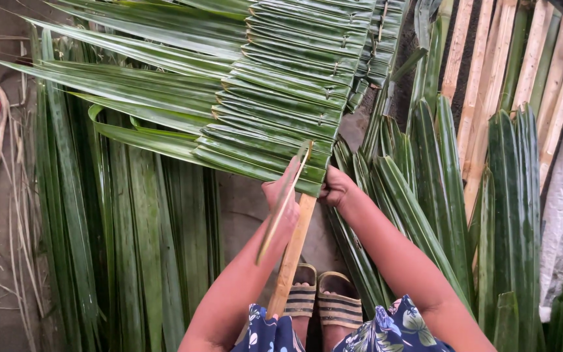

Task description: Weaving palm leaves onto a wooden frame to create a thatched panel

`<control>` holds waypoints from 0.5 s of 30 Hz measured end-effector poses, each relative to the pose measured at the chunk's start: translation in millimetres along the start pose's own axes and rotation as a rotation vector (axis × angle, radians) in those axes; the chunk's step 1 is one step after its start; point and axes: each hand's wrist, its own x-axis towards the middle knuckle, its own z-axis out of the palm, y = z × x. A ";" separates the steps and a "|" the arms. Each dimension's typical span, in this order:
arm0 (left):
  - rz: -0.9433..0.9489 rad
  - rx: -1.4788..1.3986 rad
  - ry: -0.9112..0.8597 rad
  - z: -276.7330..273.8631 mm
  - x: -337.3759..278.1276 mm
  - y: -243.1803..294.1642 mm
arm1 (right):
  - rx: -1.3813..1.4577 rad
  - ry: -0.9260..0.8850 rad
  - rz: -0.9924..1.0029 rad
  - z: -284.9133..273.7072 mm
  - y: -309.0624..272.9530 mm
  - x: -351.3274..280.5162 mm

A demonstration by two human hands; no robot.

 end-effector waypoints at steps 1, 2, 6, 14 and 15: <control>0.001 0.031 -0.002 2.2 -1.1 3.6 | 0.010 -0.033 0.014 0.0 -0.1 -2.3; 0.002 0.061 -0.005 4.2 -2.3 7.4 | 0.021 -0.066 0.028 0.1 -0.2 -4.7; 0.014 -0.081 0.020 4.2 -20.2 18.9 | 0.056 -0.241 0.073 -29.7 7.9 25.6; 0.036 -0.183 -0.039 4.4 5.6 -8.7 | -0.137 0.091 -0.017 -22.4 0.5 -17.0; 0.035 -0.199 -0.040 -4.6 21.9 -24.1 | -0.152 0.091 -0.022 -23.2 -4.4 -31.3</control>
